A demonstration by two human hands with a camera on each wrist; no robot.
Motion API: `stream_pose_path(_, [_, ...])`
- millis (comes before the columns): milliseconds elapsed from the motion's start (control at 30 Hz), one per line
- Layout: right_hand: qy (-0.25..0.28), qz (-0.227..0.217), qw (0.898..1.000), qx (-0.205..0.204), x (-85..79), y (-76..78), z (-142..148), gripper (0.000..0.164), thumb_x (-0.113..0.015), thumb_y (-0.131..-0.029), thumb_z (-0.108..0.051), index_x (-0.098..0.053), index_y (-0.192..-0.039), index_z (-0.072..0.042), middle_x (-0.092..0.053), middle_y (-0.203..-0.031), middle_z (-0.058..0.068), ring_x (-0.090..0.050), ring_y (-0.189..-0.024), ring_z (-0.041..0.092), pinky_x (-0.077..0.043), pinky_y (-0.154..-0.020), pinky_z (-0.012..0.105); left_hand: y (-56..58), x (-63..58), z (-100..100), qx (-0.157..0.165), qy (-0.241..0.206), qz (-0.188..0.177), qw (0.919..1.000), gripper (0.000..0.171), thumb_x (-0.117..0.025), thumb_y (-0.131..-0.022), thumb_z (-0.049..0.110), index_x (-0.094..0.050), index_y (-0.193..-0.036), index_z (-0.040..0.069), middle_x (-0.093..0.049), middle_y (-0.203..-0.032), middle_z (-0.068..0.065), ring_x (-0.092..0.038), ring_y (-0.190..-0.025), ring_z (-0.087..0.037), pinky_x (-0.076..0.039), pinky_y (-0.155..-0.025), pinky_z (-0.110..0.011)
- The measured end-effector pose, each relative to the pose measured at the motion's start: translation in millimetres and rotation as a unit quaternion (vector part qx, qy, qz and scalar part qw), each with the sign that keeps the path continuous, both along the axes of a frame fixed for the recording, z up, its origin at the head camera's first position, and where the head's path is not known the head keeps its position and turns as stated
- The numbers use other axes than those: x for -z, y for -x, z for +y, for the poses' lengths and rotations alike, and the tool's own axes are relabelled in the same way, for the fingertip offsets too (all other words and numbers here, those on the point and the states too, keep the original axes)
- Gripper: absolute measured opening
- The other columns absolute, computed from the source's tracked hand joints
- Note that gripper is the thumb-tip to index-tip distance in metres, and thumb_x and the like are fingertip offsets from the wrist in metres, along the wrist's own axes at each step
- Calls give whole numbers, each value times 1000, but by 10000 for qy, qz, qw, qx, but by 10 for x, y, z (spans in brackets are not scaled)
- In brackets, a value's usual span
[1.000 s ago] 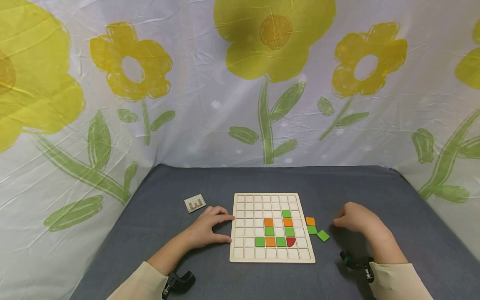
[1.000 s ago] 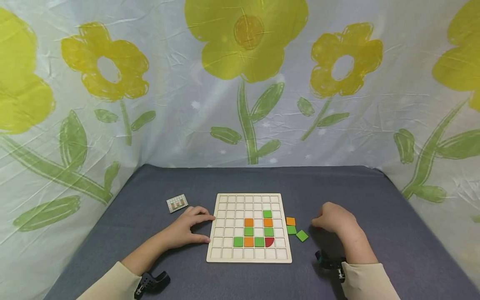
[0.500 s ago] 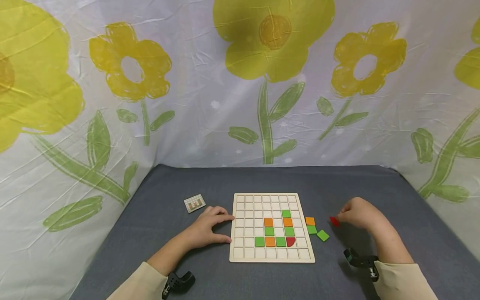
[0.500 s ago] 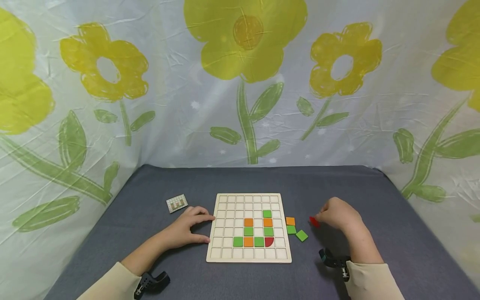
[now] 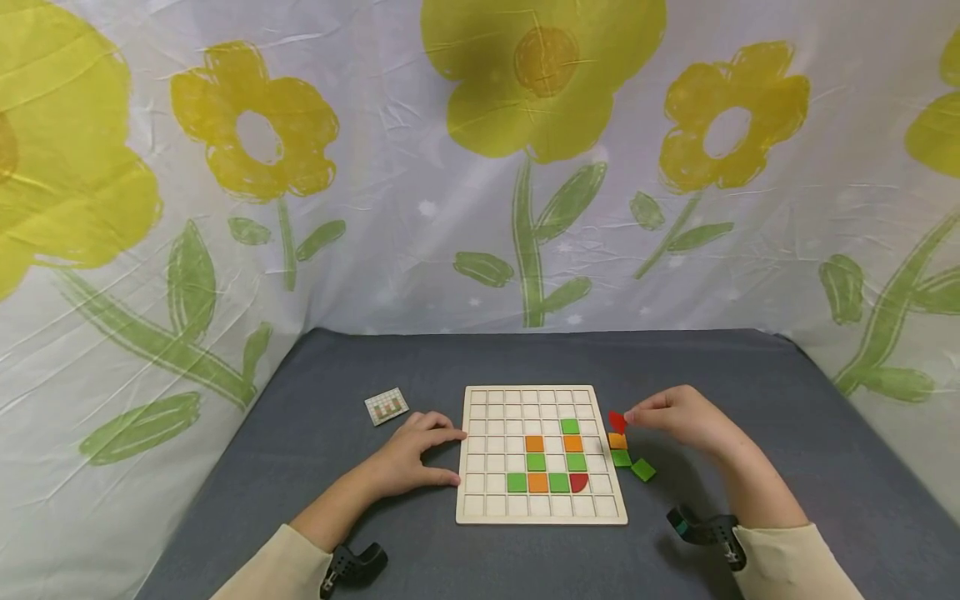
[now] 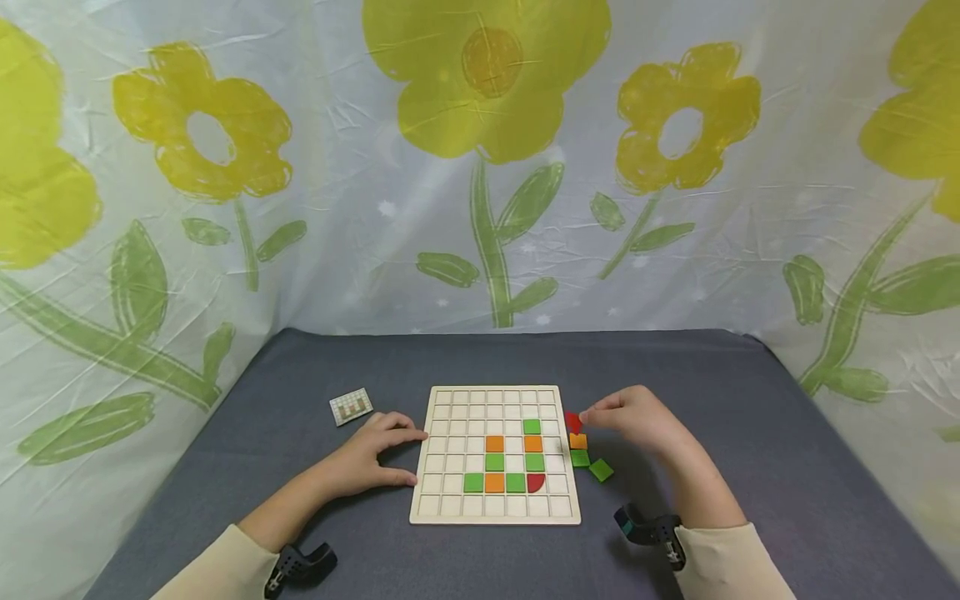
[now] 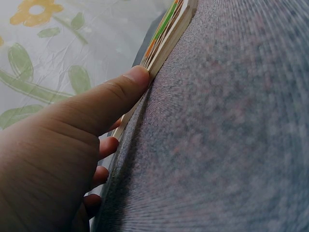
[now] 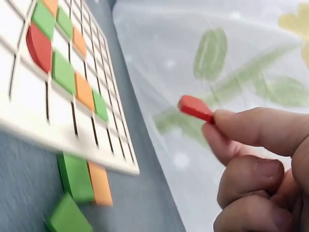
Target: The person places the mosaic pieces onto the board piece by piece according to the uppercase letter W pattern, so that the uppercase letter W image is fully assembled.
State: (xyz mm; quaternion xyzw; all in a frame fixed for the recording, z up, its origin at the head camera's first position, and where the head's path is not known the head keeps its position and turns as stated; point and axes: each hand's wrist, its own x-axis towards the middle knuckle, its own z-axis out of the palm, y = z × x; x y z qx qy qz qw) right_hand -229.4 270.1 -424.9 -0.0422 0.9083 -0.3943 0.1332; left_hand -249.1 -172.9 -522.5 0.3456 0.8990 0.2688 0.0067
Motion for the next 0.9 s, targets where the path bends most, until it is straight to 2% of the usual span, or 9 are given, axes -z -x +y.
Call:
stream_pose_path(67, [201,-78,9998,59,-10,-1,-86,33,-76,-94,-33,-81,-111,-5,-69,-102,12,-54,-76,23,-44,-66,37,0,2,-3,5,-23,15,10000,66,-79,-84,57,-66,-139,22,-54,-128,7,-43,-109,-14,-41,-95,-43])
stream_pose_path(133, [403,-142,9990,85,-26,-11,-175,31,-76,-94,-31,-81,-110,-5,-62,-89,5,-38,-63,19,-34,-58,34,0,3,-6,10,-39,29,10000,66,-80,-84,57,-66,-139,22,-54,-128,7,-43,-109,-14,-41,-95,-43])
stream_pose_path(200, [572,-156,9982,71,-43,-32,-266,28,-76,-93,-28,-81,-109,-5,-55,-83,2,-32,-60,18,-31,-56,33,2,5,-9,16,-51,44,10000,66,-79,-84,56,-66,-139,22,-54,-128,7,-43,-108,-13,-41,-95,-43])
stream_pose_path(300, [692,-94,9976,-27,-67,-65,-383,26,-76,-94,-26,-82,-106,-4,-53,-81,-1,-35,-65,18,-31,-57,33,8,12,-11,26,-38,65,10000,66,-79,-84,57,-66,-139,22,-54,-127,7,-43,-108,-13,-41,-94,-43])
stream_pose_path(433, [868,-145,9961,-68,-66,-83,-493,24,-75,-95,-26,-82,-105,-6,-35,-64,-4,-28,-56,16,-29,-53,30,11,18,-14,28,-28,56,10000,66,-78,-84,58,-66,-139,23,-54,-128,8,-43,-108,-13,-41,-94,-43])
stream_pose_path(567, [1163,-224,9928,-187,-26,-80,-574,21,-74,-96,-23,-82,-103,-6,-26,-58,-5,-21,-51,14,-26,-51,29,9,16,-15,20,-52,21,10000,67,-79,-84,58,-66,-139,23,-54,-128,8,-43,-109,-13,-41,-94,-43])
stream_pose_path(700, [1377,-289,9896,-300,-5,-92,-679,18,-73,-96,-20,-82,-102,-6,-53,-70,-1,-22,-50,15,-27,-51,29,11,24,-8,-9,-41,-29,10000,67,-79,-84,59,-66,-139,24,-54,-128,9,-43,-109,-13,-41,-95,-43])
stream_pose_path(800, [1400,-272,9891,-363,10,-102,-763,18,-71,-96,-18,-82,-100,-5,-70,-99,3,-23,-50,15,-28,-51,29,15,29,-7,-23,-35,-56,10000,67,-78,-83,60,-66,-139,24,-54,-128,10,-43,-110,-13,-41,-95,-43])
stream_pose_path(900, [1362,-250,9895,-416,43,-102,-842,19,-73,-95,-20,-81,-91,-3,-58,-76,-4,-21,-50,14,-26,-50,28,16,27,-10,-25,-25,-25,10000,67,-78,-83,60,-66,-139,24,-54,-128,9,-43,-110,-13,-41,-95,-43])
